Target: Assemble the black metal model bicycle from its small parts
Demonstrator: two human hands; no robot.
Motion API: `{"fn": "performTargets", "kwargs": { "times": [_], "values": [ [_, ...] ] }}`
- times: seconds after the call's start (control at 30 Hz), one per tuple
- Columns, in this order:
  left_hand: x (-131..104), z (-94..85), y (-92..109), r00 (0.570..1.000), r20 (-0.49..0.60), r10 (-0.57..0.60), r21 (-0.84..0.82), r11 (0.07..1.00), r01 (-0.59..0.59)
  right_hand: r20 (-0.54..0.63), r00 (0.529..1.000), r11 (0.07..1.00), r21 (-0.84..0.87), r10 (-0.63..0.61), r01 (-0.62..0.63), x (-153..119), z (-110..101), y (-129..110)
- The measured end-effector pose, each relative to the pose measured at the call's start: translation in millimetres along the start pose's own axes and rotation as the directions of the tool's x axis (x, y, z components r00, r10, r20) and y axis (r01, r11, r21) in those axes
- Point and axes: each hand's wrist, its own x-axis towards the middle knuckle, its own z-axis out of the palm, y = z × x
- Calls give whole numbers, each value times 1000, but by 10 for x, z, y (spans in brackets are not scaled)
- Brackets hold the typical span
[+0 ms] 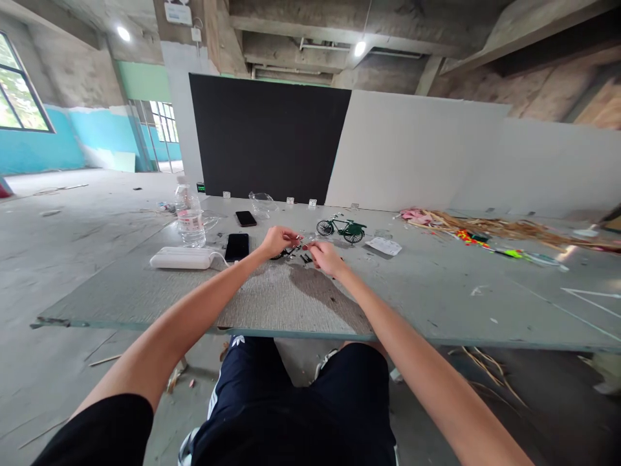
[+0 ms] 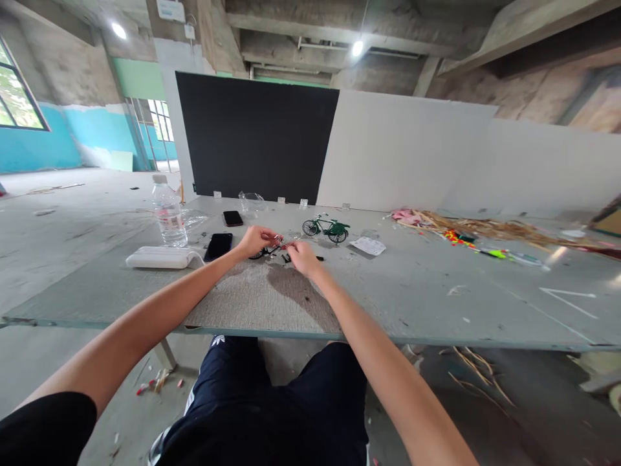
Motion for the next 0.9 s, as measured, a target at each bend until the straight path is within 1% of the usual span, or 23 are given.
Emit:
{"fn": "performTargets", "kwargs": {
  "times": [0.03,0.07,0.1,0.17,0.2,0.23,0.27,0.3,0.33,0.37,0.4,0.43,0.47,0.5,0.53,0.57,0.6,0.67,0.7,0.73,0.8,0.83,0.9],
  "values": [
    [-4,-2,-16,1000,2,-7,-39,999,7,-25,998,990,-129,-63,59,-22,-1,-7],
    [-10,-2,-26,1000,6,-13,-84,996,13,-38,991,958,-265,-126,112,-48,-7,-18],
    [-16,2,-30,1000,13,-15,-129,992,17,-43,983,907,-395,-177,146,-73,-17,-33],
    [-30,16,-16,1000,20,-18,-199,980,22,-45,973,795,-586,-227,158,-115,-44,-64],
    [-37,25,-1,1000,16,-20,-218,976,23,-49,973,757,-638,-224,142,-125,-56,-76],
    [-42,34,17,1000,9,-19,-220,975,21,-55,976,747,-654,-210,124,-128,-65,-85],
    [-46,41,37,1000,0,-16,-204,979,16,-59,980,768,-631,-192,113,-122,-69,-89],
    [-48,46,56,1000,-7,-12,-172,985,11,-58,983,819,-563,-174,111,-110,-69,-87],
    [-47,48,74,1000,-6,-7,-129,992,6,-60,987,888,-446,-152,110,-91,-65,-81],
    [-43,49,89,1000,-3,2,-81,997,-3,-52,991,955,-280,-121,102,-69,-57,-70],
    [-36,49,101,1000,2,17,-36,999,-17,-30,996,993,-83,-81,78,-47,-45,-56],
    [-28,50,109,999,4,37,1,999,-37,5,999,993,112,-37,36,-25,-32,-40],
    [-18,52,114,998,2,63,27,998,-63,44,999,963,270,3,-15,-6,-17,-25],
    [-9,56,115,996,-8,90,43,995,-89,73,997,929,366,34,-59,9,-2,-10],
    [-1,61,113,994,-23,106,50,993,-105,74,996,916,394,54,-79,20,11,2],
    [4,66,107,993,-37,108,47,993,-107,49,997,931,358,58,-71,24,20,11],
    [7,69,100,994,-48,97,35,995,-96,0,999,963,267,37,-36,23,25,17],
    [6,67,84,996,-63,60,-19,998,-61,-75,995,997,-25,-70,68,0,16,14],
    [3,62,77,997,-66,47,-52,997,-50,-90,988,976,-187,-127,109,-22,2,5],
    [0,54,72,997,-66,39,-84,995,-44,-93,981,933,-334,-171,131,-48,-15,-11],
    [-4,39,70,997,-69,32,-138,990,-41,-93,977,822,-559,-193,109,-106,-54,-59],
    [-4,33,71,997,-68,30,-156,987,-40,-89,978,770,-631,-186,89,-133,-69,-89],
    [-3,27,77,998,-62,30,-173,984,-40,-72,984,698,-713,-163,64,-170,-84,-149]
  ]
}}
